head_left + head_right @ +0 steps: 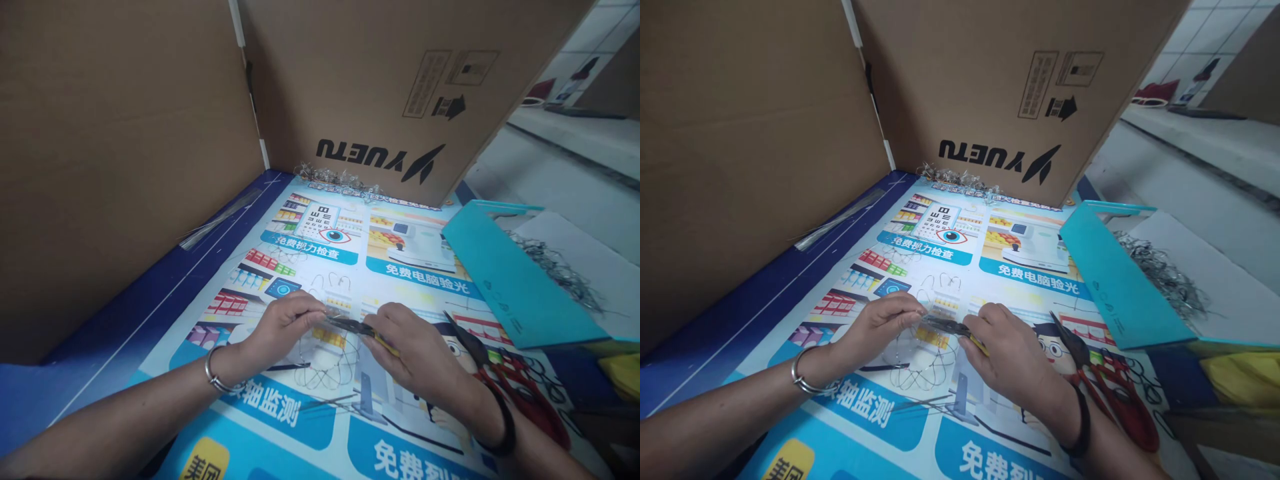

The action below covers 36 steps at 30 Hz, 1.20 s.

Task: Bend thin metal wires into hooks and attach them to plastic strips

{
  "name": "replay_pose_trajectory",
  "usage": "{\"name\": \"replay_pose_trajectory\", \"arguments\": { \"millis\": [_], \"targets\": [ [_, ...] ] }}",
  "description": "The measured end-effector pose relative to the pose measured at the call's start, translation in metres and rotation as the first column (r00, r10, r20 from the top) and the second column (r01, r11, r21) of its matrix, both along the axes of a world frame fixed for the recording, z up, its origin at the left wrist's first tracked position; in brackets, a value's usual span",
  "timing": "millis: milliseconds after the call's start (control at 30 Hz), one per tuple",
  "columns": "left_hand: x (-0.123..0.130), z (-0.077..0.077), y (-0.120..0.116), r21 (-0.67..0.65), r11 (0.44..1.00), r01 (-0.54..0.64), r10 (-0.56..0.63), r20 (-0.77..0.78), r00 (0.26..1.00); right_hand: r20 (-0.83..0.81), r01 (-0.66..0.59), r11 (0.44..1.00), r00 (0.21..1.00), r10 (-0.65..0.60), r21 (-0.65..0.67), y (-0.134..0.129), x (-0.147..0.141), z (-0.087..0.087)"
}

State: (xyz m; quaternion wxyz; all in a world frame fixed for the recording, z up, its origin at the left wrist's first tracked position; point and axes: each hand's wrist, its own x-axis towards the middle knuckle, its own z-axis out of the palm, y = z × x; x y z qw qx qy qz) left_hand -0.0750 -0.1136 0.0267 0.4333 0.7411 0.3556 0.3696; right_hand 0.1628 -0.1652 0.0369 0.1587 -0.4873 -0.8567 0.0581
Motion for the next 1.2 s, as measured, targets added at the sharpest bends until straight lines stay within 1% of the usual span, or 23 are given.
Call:
{"name": "replay_pose_trajectory", "arguments": {
  "millis": [467,600,800,1033,1200],
  "targets": [
    [-0.0004,0.0008,-0.0021,0.132,0.991,0.004,-0.005,0.008,1.000,-0.131,-0.053,0.999,0.990,0.052,-0.005,0.0016,0.0040,-0.0010],
    [-0.0012,0.0002,-0.0030,0.199,0.980,0.011,-0.014,0.013,1.000,-0.165,-0.063,0.998,0.984,0.059,-0.023,0.0024,0.0042,-0.0001],
    [-0.0022,-0.0010,-0.0035,0.322,0.947,-0.004,0.007,-0.009,1.000,-0.219,-0.078,0.994,0.974,0.059,-0.080,0.0022,0.0027,0.0031],
    [-0.0018,0.0008,-0.0046,0.428,0.904,-0.010,0.010,0.003,1.000,-0.196,-0.068,0.990,0.980,0.043,-0.121,0.0025,0.0021,0.0044],
    [-0.0021,0.0009,-0.0045,0.450,0.893,-0.006,0.007,0.000,1.000,-0.171,-0.078,0.989,0.984,0.055,-0.126,0.0034,0.0031,0.0031]
  ]
}}
